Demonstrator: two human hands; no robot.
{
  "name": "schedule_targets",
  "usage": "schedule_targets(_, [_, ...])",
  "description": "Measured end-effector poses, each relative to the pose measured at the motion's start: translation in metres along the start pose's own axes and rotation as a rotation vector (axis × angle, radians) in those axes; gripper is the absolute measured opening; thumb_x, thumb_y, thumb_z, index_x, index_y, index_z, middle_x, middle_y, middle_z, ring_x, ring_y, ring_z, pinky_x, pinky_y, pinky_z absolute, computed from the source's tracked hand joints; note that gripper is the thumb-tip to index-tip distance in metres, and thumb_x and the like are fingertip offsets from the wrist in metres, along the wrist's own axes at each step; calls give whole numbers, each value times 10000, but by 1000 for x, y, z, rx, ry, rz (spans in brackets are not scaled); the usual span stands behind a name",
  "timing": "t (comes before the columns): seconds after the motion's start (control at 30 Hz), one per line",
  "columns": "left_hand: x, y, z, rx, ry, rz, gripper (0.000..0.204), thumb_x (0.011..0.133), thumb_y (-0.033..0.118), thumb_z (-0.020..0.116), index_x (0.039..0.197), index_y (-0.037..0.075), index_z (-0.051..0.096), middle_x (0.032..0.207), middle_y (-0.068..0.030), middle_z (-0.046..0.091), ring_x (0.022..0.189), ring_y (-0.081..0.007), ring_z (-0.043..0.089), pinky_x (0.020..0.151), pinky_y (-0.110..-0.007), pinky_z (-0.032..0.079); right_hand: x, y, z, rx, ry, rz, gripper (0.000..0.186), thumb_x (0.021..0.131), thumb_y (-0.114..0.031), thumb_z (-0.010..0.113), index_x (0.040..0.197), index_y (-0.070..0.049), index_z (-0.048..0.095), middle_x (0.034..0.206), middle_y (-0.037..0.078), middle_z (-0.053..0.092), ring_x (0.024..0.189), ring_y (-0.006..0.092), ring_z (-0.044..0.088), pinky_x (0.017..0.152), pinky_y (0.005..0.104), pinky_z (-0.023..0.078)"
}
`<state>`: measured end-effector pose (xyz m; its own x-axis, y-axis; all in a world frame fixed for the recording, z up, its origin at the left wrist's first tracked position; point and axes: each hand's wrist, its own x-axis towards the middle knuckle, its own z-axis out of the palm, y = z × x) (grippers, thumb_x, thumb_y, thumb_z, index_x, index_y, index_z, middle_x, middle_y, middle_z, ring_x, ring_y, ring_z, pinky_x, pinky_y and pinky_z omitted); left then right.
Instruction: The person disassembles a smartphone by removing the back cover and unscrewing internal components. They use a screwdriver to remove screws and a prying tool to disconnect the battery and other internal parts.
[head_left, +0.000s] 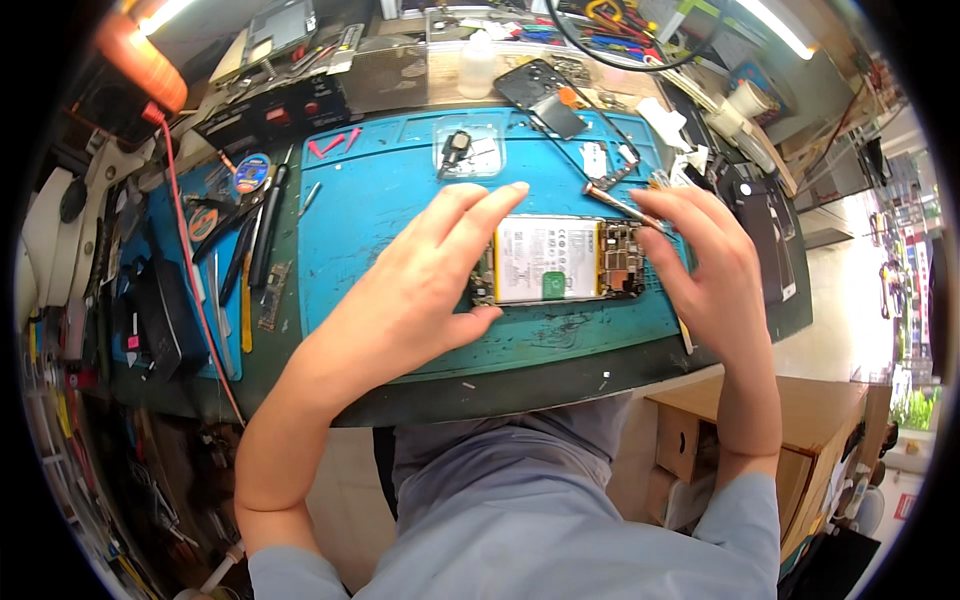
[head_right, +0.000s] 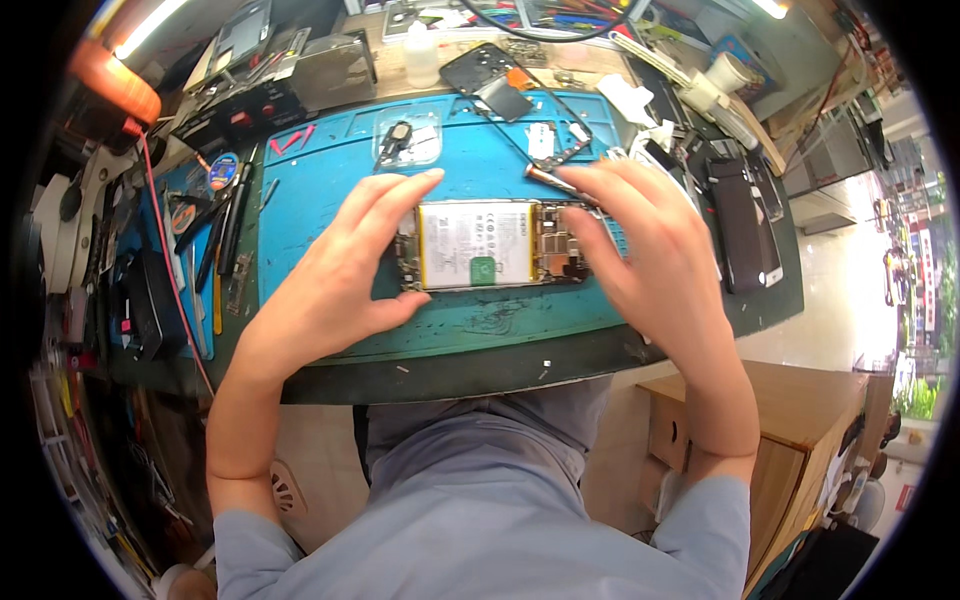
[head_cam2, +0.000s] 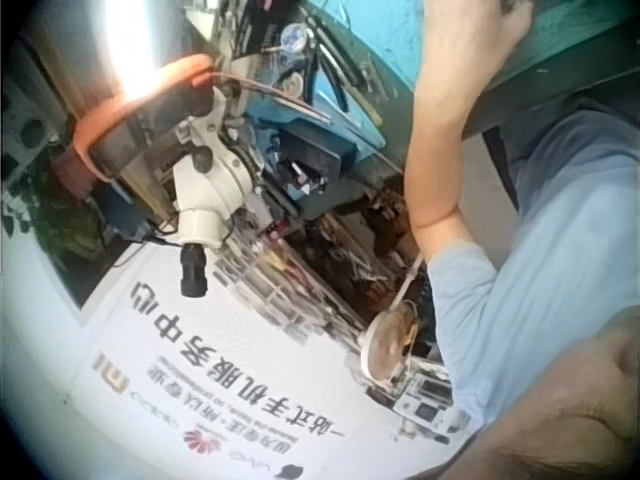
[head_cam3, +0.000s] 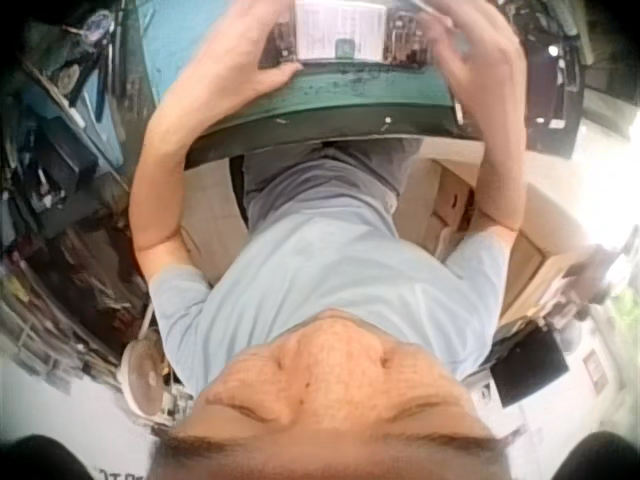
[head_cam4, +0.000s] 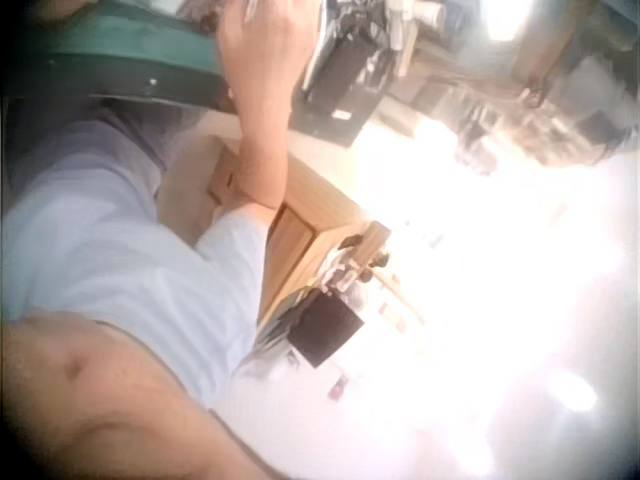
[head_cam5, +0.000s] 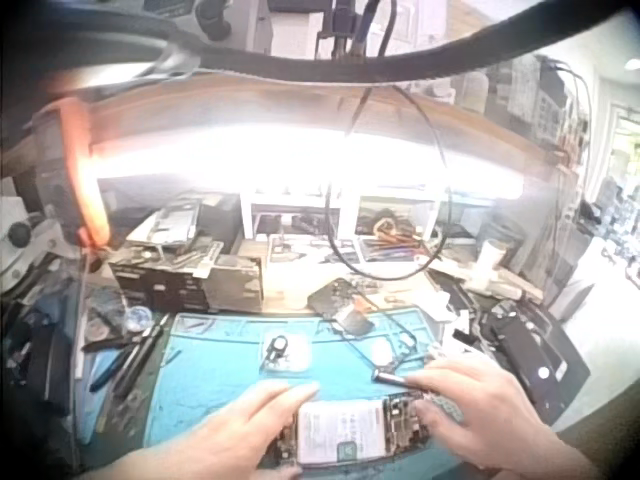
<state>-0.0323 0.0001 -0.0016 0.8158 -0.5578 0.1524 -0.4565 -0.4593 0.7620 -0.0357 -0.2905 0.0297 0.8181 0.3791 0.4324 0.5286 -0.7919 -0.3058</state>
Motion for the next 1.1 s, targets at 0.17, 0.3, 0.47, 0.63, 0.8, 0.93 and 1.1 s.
schedule_targets(0.17, [3, -1, -1, 37, 65, 138, 933, 740, -58, 822, 1579, 123, 456, 1483, -165, 467, 1364, -382, 514, 1153, -436, 458, 53, 16, 19, 448, -440, 36, 309, 1000, -213, 719, 1219, 4, 730, 1038, 125, 771, 935, 236, 727, 869, 355, 570])
schedule_targets(0.3, [2, -9, -2, -154, 166, 74, 1049, 790, -101, 771, 1676, 131, 259, 1567, -155, 413, 1405, -311, 513, 1173, -442, 444, 71, 24, 28, 719, -649, 178, 330, 1037, -234, 715, 1241, 25, 722, 1060, 50, 773, 960, 96, 687, 885, 287, 560])
schedule_targets(0.47, [10, -13, -1, -999, 154, -367, 757, 1033, 87, 683, 1635, -9, 234, 1518, -178, 527, 1318, -245, 621, 1052, -399, 568, 65, 16, 38, 957, -538, 388, 355, 1031, -216, 734, 1270, 40, 680, 1122, 89, 769, 1019, 115, 706, 924, 292, 571])
schedule_targets(0.63, [11, -17, 6, -1160, 95, -453, 461, 1079, 160, 636, 1478, 7, 461, 1359, -131, 673, 1226, -221, 678, 1000, -399, 610, 61, 15, 45, 1012, -531, 422, 351, 1026, -201, 736, 1275, 36, 668, 1128, 93, 766, 1025, 117, 711, 931, 295, 573])
schedule_targets(0.8, [9, -15, 5, -1104, 133, -470, 432, 1069, 152, 645, 1448, 6, 498, 1322, -139, 695, 1192, -240, 706, 966, -406, 630, 60, 15, 47, 1058, -550, 450, 332, 1022, -200, 740, 1255, 28, 678, 1114, 91, 770, 997, 111, 714, 899, 282, 576])
schedule_targets(0.93, [9, -14, 6, -1108, 129, -461, 418, 1073, 149, 644, 1445, 12, 510, 1309, -127, 706, 1188, -208, 699, 952, -377, 634, 59, 18, 49, 1075, -547, 446, 329, 1018, -193, 745, 1252, 29, 680, 1111, 91, 774, 992, 113, 719, 893, 285, 579])
schedule_targets(1.1, [11, -13, 6, -1076, 129, -479, 480, 1055, 138, 659, 1478, -2, 480, 1351, -160, 680, 1206, -257, 704, 975, -429, 628, 58, 21, 53, 1059, -549, 460, 336, 1016, -194, 748, 1261, 26, 680, 1107, 90, 776, 983, 112, 719, 877, 283, 579])
